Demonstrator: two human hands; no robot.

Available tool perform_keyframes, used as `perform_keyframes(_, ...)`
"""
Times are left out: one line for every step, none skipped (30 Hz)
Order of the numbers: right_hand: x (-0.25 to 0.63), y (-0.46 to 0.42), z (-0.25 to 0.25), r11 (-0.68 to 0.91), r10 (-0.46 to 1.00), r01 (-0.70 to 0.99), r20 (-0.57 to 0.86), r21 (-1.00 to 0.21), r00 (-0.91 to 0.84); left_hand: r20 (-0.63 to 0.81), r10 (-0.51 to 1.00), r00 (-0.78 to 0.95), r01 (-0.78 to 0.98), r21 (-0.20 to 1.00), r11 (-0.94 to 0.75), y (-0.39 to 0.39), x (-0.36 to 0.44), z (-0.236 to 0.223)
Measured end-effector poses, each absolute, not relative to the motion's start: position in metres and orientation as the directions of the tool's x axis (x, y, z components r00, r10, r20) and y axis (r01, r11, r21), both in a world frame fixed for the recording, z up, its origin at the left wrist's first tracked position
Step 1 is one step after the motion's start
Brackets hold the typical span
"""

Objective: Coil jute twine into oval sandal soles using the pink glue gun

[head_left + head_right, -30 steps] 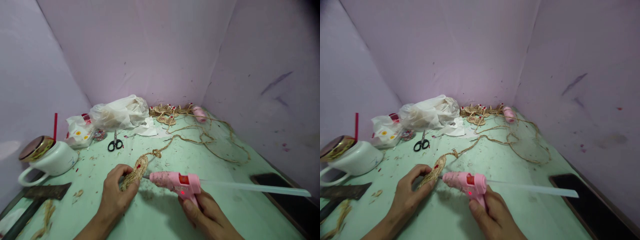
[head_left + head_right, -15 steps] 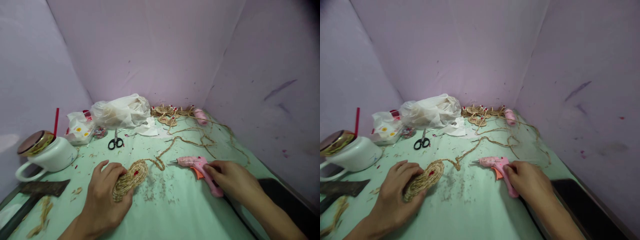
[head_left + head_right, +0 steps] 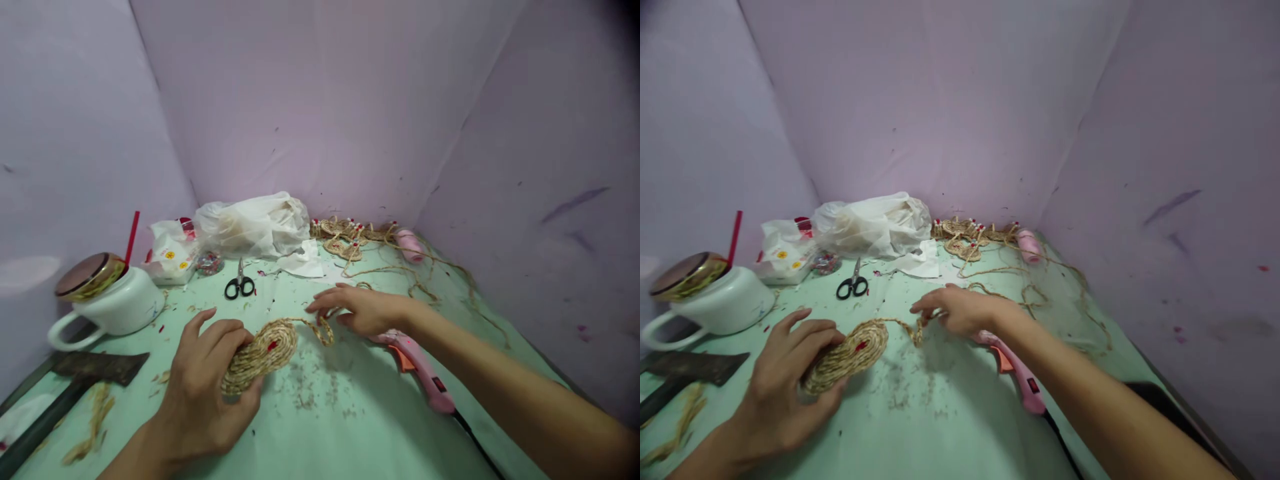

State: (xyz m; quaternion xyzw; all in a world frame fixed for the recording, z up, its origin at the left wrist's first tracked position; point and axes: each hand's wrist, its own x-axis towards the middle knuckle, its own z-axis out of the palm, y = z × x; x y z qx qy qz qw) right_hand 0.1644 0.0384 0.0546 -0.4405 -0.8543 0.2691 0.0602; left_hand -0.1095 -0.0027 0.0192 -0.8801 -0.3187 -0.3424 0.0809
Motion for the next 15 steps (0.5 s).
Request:
perform_keyframes(0.166,0.042,0.057,0.463,0.763,0.708,-0.166,-0.534,-0.625,0.653,0.503,0.567,0.615,0.071,-0.785,-0.002,-0.11,0.019)
perform_keyframes(0.168,0.045,0.061,0.454,0.75,0.701,-0.19,-0.549,-0.634,0.65,0.502,0.57,0.615,0.067,-0.786,-0.001,-0.111,0.02)
perform_keyframes(0.17,0.047,0.066,0.443,0.744,0.7,-0.206,-0.56,-0.636,0.647,0.501,0.574,0.614,0.065,-0.787,0.0,-0.112,0.02)
perform_keyframes(0.173,0.048,0.072,0.431,0.745,0.701,-0.214,-0.567,-0.631,0.645,0.503,0.576,0.616,0.063,-0.785,0.001,-0.113,0.019)
perform_keyframes(0.175,0.049,0.079,0.417,0.754,0.707,-0.217,-0.572,-0.62,0.639,0.509,0.577,0.62,0.062,-0.782,0.001,-0.113,0.019)
perform_keyframes(0.178,0.05,0.087,0.398,0.769,0.717,-0.218,-0.572,-0.601,0.635,0.519,0.573,0.63,0.064,-0.774,0.001,-0.113,0.018)
perform_keyframes(0.179,0.051,0.094,0.375,0.79,0.734,-0.219,-0.566,-0.572,0.631,0.531,0.566,0.642,0.065,-0.764,0.001,-0.113,0.018)
perform_keyframes(0.181,0.05,0.101,0.345,0.818,0.758,-0.219,-0.554,-0.532,0.629,0.54,0.559,0.655,0.064,-0.753,0.001,-0.113,0.017)
perform_keyframes(0.181,0.049,0.107,0.311,0.847,0.786,-0.219,-0.534,-0.484,0.627,0.55,0.551,0.67,0.06,-0.74,0.001,-0.113,0.016)
perform_keyframes(0.182,0.047,0.113,0.276,0.875,0.815,-0.218,-0.51,-0.432,0.627,0.561,0.54,0.689,0.054,-0.723,0.002,-0.112,0.015)
perform_keyframes(0.181,0.043,0.117,0.242,0.898,0.841,-0.216,-0.484,-0.383,0.631,0.571,0.525,0.709,0.046,-0.703,0.003,-0.112,0.014)
perform_keyframes(0.18,0.038,0.12,0.216,0.915,0.863,-0.214,-0.457,-0.342,0.637,0.581,0.506,0.733,0.038,-0.68,0.004,-0.112,0.014)
perform_keyframes(0.178,0.031,0.121,0.189,0.922,0.879,-0.228,-0.437,-0.311,0.646,0.591,0.483,0.757,0.031,-0.653,0.005,-0.113,0.013)
perform_keyframes(0.175,0.023,0.12,0.149,0.921,0.889,-0.266,-0.434,-0.285,0.656,0.602,0.456,0.78,0.03,-0.625,0.006,-0.113,0.013)
perform_keyframes(0.171,0.013,0.117,0.105,0.911,0.893,-0.318,-0.438,-0.263,0.666,0.611,0.429,0.8,0.034,-0.599,0.007,-0.114,0.013)
